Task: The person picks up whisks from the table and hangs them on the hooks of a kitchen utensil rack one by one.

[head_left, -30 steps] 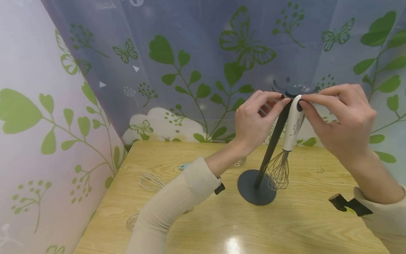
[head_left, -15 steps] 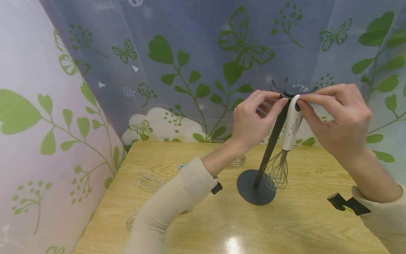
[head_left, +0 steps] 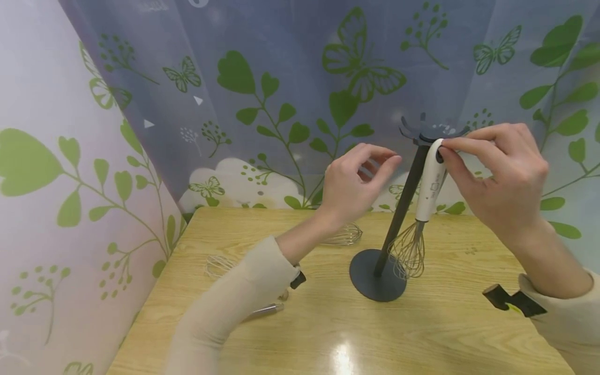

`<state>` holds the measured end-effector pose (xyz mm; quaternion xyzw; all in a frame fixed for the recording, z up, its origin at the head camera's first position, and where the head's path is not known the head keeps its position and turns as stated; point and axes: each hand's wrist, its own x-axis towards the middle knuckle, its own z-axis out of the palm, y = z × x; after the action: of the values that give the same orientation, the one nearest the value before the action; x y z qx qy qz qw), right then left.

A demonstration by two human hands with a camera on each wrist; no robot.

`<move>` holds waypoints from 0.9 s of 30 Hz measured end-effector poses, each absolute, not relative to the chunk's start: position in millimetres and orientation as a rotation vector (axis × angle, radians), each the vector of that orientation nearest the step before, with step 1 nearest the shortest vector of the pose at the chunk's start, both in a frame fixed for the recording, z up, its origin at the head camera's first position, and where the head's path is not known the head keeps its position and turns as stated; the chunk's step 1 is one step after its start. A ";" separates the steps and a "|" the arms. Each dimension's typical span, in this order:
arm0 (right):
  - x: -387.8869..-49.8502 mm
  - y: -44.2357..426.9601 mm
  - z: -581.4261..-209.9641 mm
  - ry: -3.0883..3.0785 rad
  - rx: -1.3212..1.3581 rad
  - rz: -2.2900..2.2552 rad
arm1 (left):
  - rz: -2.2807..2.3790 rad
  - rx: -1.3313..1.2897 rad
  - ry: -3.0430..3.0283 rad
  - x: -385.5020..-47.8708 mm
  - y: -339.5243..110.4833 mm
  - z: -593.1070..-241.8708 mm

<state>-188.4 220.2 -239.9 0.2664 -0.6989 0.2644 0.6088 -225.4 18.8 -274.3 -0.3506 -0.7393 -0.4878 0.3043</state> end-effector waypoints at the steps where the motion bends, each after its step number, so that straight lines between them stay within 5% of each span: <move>1: -188.4 220.1 -240.0 -1.614 0.613 0.610 | -1.284 -0.925 -1.972 -225.1 16.1 -275.9; 27: -186.9 218.5 -240.0 -1.610 0.608 0.610 | -1.027 -1.045 -2.274 -215.4 -39.1 -321.3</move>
<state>-186.9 218.5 -240.0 0.2636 -0.6978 0.2643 0.6113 -215.4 -39.1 -321.3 -0.3770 -0.8207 -0.3708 0.2165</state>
